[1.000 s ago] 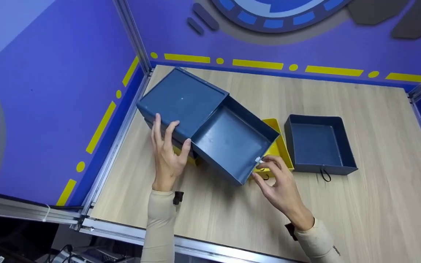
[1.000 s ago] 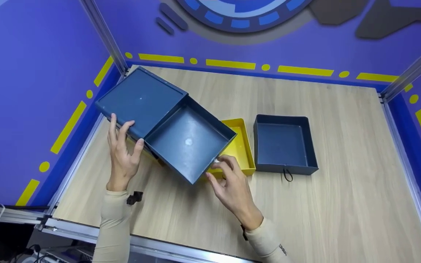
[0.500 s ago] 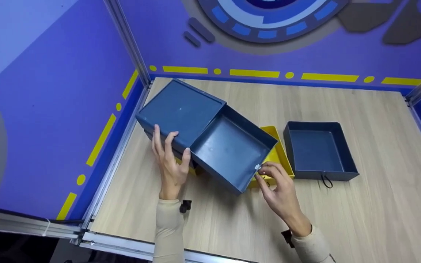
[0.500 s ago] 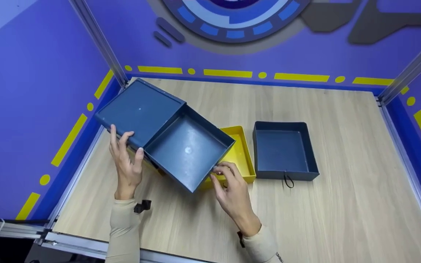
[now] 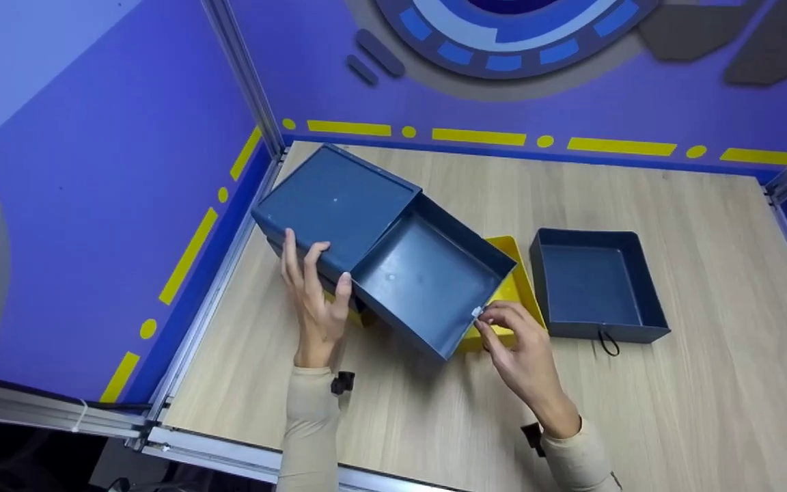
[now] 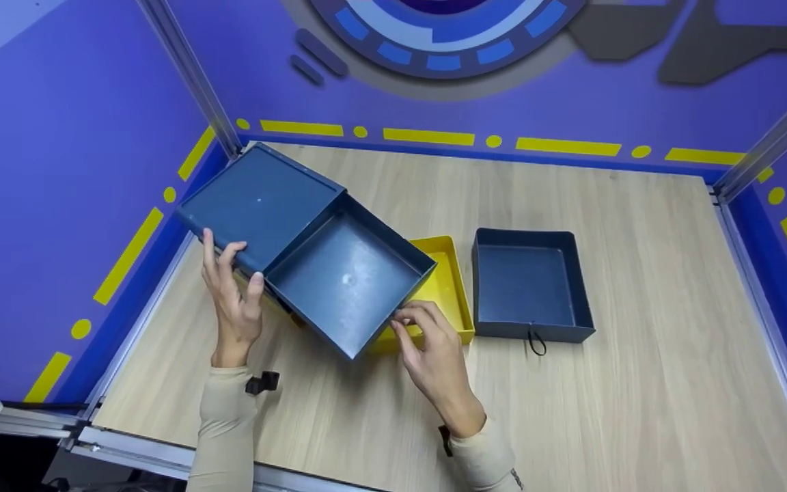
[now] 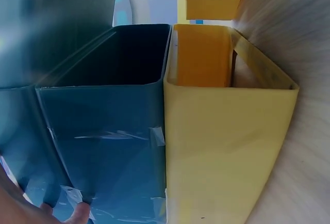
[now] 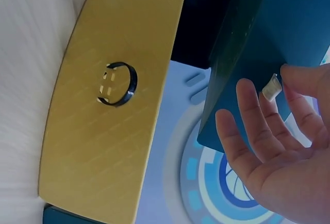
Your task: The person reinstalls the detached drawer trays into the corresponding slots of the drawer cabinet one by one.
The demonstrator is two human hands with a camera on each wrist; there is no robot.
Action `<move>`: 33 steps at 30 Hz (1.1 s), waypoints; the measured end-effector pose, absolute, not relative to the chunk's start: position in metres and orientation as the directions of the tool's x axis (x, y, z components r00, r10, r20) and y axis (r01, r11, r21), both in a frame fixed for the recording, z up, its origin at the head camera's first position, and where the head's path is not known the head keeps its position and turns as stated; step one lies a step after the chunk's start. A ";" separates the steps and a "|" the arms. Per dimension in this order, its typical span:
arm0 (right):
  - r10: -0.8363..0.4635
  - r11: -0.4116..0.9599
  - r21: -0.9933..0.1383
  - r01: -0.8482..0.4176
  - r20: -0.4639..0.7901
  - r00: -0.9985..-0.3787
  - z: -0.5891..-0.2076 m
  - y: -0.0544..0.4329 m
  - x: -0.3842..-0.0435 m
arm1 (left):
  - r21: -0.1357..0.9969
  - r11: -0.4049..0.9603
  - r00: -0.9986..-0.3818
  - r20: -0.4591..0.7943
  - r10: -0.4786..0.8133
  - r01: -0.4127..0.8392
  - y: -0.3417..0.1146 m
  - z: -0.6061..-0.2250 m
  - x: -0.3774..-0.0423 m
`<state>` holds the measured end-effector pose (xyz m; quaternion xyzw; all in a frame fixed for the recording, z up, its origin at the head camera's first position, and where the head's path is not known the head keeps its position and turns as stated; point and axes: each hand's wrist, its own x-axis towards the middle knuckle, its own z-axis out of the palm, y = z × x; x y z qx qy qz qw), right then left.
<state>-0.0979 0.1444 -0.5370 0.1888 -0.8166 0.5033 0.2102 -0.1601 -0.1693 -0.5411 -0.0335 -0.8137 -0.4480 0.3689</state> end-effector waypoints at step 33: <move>-0.198 0.553 -0.687 -0.471 0.441 -0.875 -0.524 0.154 -0.109 | 0.706 0.570 -0.712 0.646 -0.275 0.421 -0.169 -0.545 -0.159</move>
